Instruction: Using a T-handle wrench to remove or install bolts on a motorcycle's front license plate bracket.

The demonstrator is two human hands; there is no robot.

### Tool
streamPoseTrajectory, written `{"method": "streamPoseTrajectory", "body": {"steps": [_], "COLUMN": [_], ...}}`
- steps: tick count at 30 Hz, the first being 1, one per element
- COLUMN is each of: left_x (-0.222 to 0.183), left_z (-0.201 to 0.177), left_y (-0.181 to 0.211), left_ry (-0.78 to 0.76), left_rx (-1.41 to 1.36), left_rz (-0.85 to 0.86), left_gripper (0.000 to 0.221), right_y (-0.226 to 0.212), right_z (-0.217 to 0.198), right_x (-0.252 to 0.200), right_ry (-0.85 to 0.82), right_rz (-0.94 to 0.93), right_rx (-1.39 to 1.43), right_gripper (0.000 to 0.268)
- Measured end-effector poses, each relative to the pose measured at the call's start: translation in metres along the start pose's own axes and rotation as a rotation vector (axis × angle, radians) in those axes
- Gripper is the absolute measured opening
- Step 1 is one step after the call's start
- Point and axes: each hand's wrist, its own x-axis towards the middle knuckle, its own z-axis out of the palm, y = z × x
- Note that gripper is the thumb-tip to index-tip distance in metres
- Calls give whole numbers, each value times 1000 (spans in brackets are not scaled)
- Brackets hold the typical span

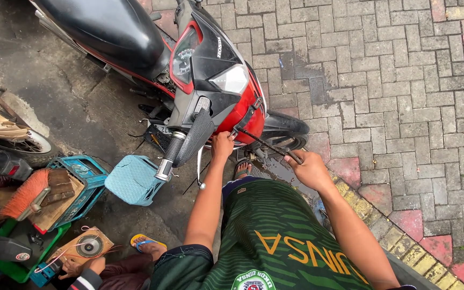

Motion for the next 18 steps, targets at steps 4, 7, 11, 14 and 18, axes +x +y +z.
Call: {"method": "streamPoseTrajectory", "body": {"steps": [4,7,11,14,18], "left_x": [-2,-3,-5,-5,-6], "left_z": [3,2,-1,1,1], "left_y": [-3,-1,5,3,5], "left_ry": [18,32,40,39,43], "left_rx": [-7,0,12,23,59], "left_rz": [-4,10,11,11,15], "left_gripper": [28,29,29,27,27], "right_y": [2,5,4,18,23], "right_z": [2,5,14,25,23], "right_x": [-1,-1,-12,-15,-24], "right_ry": [15,37,157,221,292], "right_rz": [11,1,-78,-116,-146], "right_rx": [7,11,-24,-80,-92], "right_gripper": [29,29,23,20,17]}}
